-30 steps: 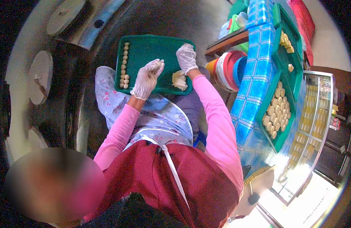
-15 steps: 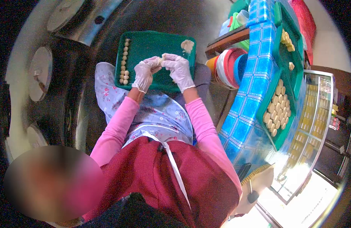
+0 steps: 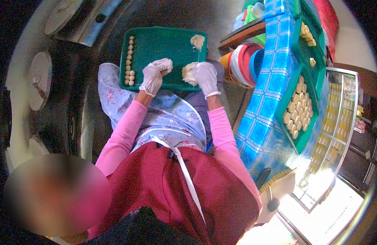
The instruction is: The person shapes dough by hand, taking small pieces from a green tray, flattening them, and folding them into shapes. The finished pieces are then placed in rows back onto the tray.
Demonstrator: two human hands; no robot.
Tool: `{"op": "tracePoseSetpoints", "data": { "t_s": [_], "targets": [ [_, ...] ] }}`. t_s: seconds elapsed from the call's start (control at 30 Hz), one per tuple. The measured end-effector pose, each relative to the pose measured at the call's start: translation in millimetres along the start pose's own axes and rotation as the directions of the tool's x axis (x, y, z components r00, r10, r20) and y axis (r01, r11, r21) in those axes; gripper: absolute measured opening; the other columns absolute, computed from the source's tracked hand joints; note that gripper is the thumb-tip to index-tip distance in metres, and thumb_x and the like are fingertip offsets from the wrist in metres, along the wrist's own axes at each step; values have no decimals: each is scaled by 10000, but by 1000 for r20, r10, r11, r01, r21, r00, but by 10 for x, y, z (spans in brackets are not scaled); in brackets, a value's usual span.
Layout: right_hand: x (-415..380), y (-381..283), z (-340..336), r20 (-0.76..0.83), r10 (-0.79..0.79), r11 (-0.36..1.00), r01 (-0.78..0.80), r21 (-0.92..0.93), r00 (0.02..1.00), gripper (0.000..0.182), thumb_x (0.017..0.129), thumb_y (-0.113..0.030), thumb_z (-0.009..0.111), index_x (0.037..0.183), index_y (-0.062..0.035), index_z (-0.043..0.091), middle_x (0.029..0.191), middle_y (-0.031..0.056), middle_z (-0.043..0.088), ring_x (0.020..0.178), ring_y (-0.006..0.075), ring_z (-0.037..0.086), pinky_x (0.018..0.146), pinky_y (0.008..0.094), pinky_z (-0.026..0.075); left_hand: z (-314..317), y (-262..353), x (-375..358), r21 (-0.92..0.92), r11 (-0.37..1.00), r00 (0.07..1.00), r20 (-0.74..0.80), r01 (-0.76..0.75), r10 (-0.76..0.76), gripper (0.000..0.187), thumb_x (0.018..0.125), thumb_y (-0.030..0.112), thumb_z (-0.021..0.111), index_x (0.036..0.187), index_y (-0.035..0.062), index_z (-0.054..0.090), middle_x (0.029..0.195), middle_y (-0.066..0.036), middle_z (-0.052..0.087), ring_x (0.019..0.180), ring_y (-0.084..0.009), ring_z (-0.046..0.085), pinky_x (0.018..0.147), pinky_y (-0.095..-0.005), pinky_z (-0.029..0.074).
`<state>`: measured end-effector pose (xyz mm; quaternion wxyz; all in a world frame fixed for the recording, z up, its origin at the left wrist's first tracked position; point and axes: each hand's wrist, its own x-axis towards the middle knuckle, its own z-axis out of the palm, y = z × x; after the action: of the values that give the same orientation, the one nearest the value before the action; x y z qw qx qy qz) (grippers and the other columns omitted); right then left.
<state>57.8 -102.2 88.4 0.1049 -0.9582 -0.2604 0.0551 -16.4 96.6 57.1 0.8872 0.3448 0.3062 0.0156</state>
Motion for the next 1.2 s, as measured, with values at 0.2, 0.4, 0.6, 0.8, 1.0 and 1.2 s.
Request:
{"op": "tracePoseSetpoints", "data": {
  "t_s": [0.2,0.4,0.6,0.8,1.0,1.2],
  "targets": [
    [-297,-59,321,-124,-82,986,62,-157,989,87,692,-143,611,612,-109,618,648,124,615,664,310,638,572,440,490,187,-672,187,46,987,982,111,151,-155,179,834,8,630,1005,-38,648,922,-98,678,757,-188,658,681,-294,553],
    [-365,-4,-287,214,149,417,-258,871,965,121,680,-101,704,763,-12,698,653,59,646,495,109,542,457,260,402,268,-1222,495,-12,986,986,35,165,-164,172,753,-66,660,909,-1,625,849,-86,654,678,-201,650,595,-324,559],
    [-276,-198,-838,293,245,-33,-294,955,924,165,744,-116,753,833,11,696,716,68,667,497,57,499,453,183,358,330,-709,92,-2,971,952,195,239,-234,297,851,28,639,1127,-69,592,1047,-126,657,882,-203,656,802,-287,534],
    [-122,-356,-280,273,249,88,-302,949,929,245,763,-131,760,956,13,710,795,47,678,625,75,584,528,204,440,212,-161,-178,-17,996,964,253,83,-76,345,841,-37,629,1169,-109,551,1120,-158,637,976,-217,638,885,-307,516],
    [50,-493,-90,135,308,361,-247,899,942,275,743,-135,762,956,25,695,811,66,685,634,113,624,519,242,485,193,15,-312,137,985,978,195,-108,80,393,818,-15,671,1179,-114,550,1111,-167,642,931,-201,653,858,-308,528],
    [117,-562,-64,290,143,182,-313,932,946,222,772,-129,719,931,25,696,841,88,695,647,125,639,523,240,496,148,120,-310,249,959,988,111,-135,110,377,779,45,725,1102,-105,600,1006,-151,674,786,-198,678,746,-309,562]
  ]
}}
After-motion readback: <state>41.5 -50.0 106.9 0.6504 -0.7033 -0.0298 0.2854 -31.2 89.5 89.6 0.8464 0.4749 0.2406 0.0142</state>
